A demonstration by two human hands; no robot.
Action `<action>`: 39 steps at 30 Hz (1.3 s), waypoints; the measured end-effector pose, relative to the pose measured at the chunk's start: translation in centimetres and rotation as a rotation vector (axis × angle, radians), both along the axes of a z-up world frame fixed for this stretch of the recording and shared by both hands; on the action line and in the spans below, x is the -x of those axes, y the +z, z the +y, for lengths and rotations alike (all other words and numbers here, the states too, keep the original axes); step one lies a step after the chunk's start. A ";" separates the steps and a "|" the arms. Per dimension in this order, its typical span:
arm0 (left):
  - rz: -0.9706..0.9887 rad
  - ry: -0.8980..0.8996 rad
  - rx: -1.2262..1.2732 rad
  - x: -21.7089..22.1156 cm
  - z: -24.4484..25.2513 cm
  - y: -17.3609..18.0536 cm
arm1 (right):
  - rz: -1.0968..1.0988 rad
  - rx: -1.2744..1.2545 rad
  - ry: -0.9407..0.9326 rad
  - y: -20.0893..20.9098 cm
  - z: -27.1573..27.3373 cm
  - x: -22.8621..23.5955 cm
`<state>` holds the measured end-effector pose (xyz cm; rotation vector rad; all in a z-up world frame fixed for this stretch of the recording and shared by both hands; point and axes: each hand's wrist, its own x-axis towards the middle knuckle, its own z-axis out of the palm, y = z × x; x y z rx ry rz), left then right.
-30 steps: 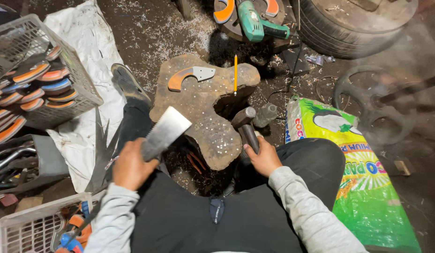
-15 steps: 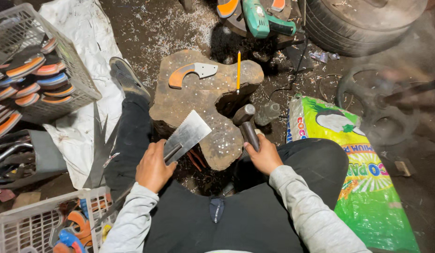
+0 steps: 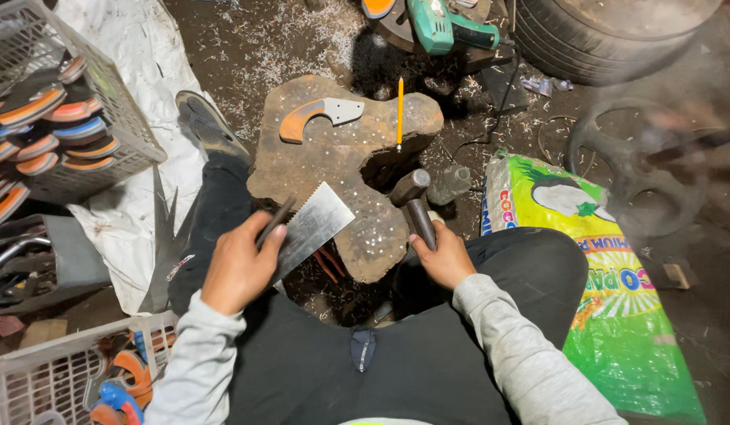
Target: The person marks a metal saw blade with a pencil, then uses a hammer and chisel to shape the blade on a wooden stump. The person repeatedly strikes the chisel to bend the metal and inspects the result.
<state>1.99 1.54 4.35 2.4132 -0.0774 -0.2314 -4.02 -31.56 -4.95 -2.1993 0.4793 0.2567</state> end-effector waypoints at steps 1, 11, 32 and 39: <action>-0.010 -0.004 0.066 -0.5 -0.6 0.1 | 0.004 0.005 0.005 -0.1 0.0 0.0; -0.137 -0.144 -0.194 -1.5 -5.2 -4.7 | 0.017 0.010 0.008 0.0 -0.2 -0.2; 0.179 0.154 1.002 -5.7 -7.5 -3.3 | 0.040 -0.006 0.009 0.1 -0.4 -0.2; 0.031 0.334 1.318 -8.1 -12.2 -5.8 | 0.045 -0.011 0.009 0.2 -0.4 -0.1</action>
